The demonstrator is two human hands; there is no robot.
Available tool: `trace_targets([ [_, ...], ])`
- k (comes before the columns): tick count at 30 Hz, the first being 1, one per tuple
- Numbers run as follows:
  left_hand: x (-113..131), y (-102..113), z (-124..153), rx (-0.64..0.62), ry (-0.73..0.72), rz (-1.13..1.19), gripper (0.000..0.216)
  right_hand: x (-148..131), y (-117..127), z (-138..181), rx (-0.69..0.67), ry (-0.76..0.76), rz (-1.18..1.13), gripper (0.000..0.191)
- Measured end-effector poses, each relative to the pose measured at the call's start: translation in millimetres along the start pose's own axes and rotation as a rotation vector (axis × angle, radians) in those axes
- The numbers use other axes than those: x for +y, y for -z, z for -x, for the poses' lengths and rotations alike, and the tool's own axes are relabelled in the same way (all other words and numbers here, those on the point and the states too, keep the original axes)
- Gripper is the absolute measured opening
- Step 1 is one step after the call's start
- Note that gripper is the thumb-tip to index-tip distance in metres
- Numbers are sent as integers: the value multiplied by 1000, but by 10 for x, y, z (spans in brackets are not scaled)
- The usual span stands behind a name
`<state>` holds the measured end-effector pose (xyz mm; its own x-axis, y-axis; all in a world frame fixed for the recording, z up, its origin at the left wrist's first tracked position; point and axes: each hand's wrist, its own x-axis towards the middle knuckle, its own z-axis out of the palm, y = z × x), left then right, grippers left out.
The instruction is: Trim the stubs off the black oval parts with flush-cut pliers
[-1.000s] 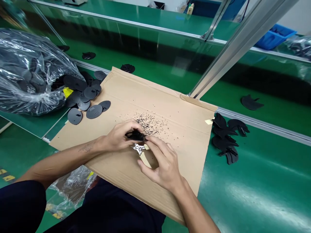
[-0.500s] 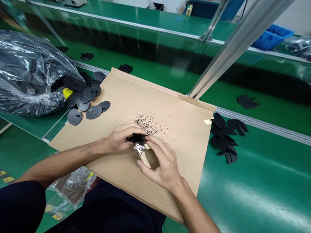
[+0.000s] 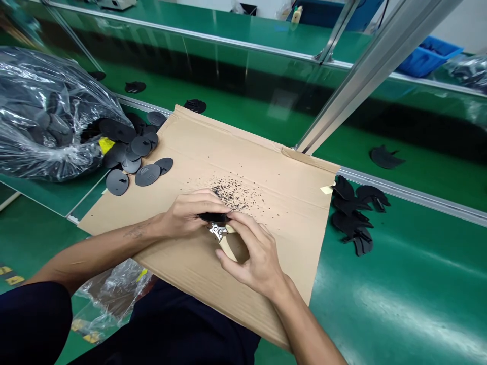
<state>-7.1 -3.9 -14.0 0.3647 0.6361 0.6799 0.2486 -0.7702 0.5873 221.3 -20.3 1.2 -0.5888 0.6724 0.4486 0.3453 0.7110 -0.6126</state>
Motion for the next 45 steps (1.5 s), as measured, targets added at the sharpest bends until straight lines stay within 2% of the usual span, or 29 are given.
trace_targets([
  [5,-10,-20,31,-1,22,-10,43,-5,-6,5,-5,-17,-30,51],
  [10,28,-26,16,2,38,23,38,-17,-6,5,10,-21,-59,55],
  [12,52,-22,-5,22,158,100,32,-34,3,0,25,-25,-85,55],
  [15,55,-3,-43,59,508,302,28,-51,31,-10,80,-58,-135,52],
  [17,21,17,-68,82,681,456,31,-37,57,-13,138,-91,-165,49],
  [20,-49,49,-93,113,805,665,39,20,91,-13,212,-172,-238,42],
  [23,-83,72,-102,106,878,837,43,64,110,-17,212,-262,-291,40],
  [27,-65,86,-103,14,830,946,40,42,104,-22,154,-205,-170,39],
  [32,-63,93,-102,13,738,826,35,3,71,-11,153,-83,3,45],
  [37,-90,100,-103,12,640,744,31,22,60,-6,169,-39,44,48],
  [42,-53,79,-84,5,571,573,29,-17,64,-38,180,-109,-46,44],
  [45,15,30,-70,9,437,352,19,-47,51,-50,223,-215,-159,39],
])
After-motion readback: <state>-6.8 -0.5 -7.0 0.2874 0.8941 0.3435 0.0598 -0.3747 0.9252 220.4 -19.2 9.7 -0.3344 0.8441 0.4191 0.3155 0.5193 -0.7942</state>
